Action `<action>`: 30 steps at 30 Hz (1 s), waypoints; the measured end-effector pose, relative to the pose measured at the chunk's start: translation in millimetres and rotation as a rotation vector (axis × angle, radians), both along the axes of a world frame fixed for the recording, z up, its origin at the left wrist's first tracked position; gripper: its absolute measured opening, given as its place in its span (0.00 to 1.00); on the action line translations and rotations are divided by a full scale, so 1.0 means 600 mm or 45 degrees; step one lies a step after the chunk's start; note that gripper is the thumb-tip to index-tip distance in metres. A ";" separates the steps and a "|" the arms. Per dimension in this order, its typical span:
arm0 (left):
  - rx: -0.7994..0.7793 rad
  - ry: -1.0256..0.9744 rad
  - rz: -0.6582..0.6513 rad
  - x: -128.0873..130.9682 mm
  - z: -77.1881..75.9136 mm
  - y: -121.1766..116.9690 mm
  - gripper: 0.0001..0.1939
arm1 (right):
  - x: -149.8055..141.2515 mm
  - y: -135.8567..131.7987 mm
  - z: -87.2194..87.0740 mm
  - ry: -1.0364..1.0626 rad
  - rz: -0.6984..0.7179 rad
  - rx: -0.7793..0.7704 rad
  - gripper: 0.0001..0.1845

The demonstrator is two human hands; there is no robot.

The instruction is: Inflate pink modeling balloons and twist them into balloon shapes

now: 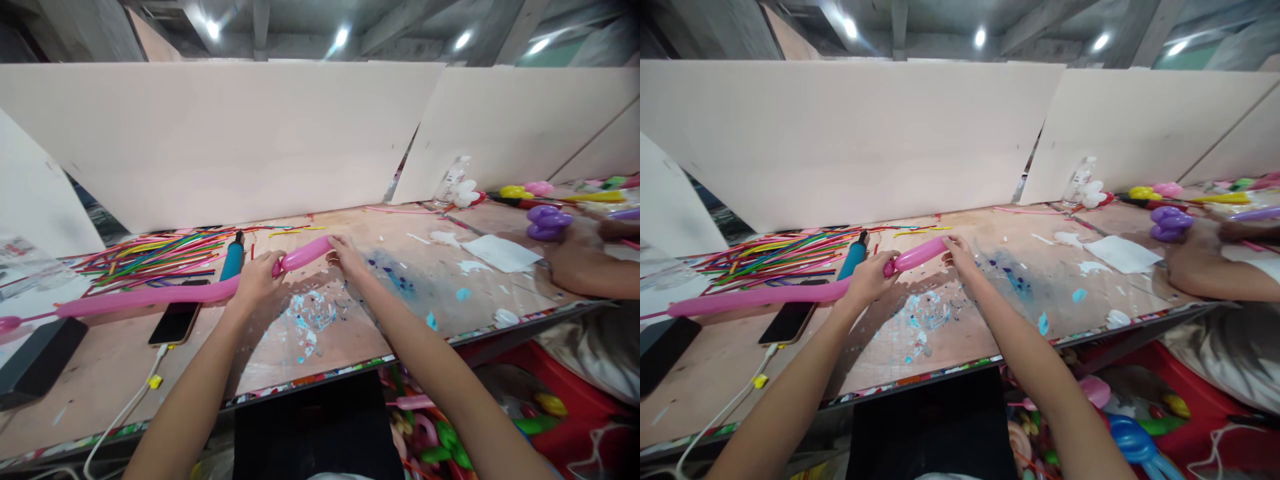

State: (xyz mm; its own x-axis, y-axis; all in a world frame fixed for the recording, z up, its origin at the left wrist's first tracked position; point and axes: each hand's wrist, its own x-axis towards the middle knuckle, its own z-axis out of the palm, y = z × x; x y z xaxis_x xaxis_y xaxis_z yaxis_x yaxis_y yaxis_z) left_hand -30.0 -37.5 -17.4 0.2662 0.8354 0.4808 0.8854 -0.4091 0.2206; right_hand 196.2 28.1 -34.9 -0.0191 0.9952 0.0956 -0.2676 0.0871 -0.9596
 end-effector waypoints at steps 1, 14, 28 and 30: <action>0.007 0.008 0.005 0.000 0.000 0.000 0.19 | 0.001 0.001 0.000 0.003 -0.019 0.007 0.17; 0.035 0.129 0.100 -0.006 -0.013 0.006 0.19 | -0.002 -0.012 0.007 0.108 0.210 0.172 0.26; -0.151 0.212 0.226 0.008 0.000 -0.011 0.16 | 0.030 0.025 0.008 0.847 -0.139 -0.177 0.06; -0.201 0.214 0.227 0.012 0.002 -0.016 0.16 | 0.028 0.024 0.008 0.884 -0.095 -0.182 0.06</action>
